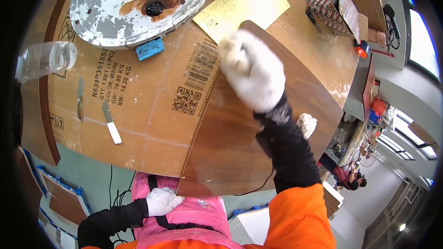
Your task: Wiping and applying touch-up stain to wood furniture panels at a factory workbench.
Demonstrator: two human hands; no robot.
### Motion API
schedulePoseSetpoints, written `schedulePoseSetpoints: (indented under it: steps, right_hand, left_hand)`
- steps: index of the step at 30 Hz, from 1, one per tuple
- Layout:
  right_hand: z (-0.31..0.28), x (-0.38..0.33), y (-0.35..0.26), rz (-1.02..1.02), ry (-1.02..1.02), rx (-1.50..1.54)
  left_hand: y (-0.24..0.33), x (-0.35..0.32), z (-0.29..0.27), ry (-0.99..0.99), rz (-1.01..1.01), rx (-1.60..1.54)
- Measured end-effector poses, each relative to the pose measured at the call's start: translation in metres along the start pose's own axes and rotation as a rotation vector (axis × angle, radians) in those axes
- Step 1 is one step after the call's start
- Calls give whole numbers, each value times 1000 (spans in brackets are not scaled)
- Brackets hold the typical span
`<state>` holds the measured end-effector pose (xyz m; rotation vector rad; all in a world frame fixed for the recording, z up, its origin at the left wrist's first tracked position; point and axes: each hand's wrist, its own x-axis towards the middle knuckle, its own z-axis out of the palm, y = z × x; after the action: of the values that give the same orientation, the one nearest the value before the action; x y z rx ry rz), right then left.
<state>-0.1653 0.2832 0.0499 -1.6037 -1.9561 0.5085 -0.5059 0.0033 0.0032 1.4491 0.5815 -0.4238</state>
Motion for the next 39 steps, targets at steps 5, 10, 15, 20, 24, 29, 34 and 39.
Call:
schedulePoseSetpoints:
  steps: [5,10,15,20,24,29,34,39]
  right_hand:
    - [9,-98,-80,32,-310,39]
    - [18,-70,-38,534,29,408]
    - [0,-13,-21,178,25,41]
    - [11,-56,-44,61,-69,-73]
    - [17,-130,-112,40,-387,57]
    - [24,-149,-126,4,-339,166]
    - [22,-95,-77,278,-52,354]
    - [27,-105,-78,109,-97,108]
  left_hand:
    - [0,0,-1,6,49,1]
    - [-2,2,4,-34,12,52]
    - [9,-4,-9,88,109,-3]
    - [1,-3,2,101,39,-22]
    - [8,-3,-9,49,125,54]
    - [16,-6,-2,148,56,-49]
    - [16,-2,26,467,91,-138]
    - [23,3,52,720,95,-275]
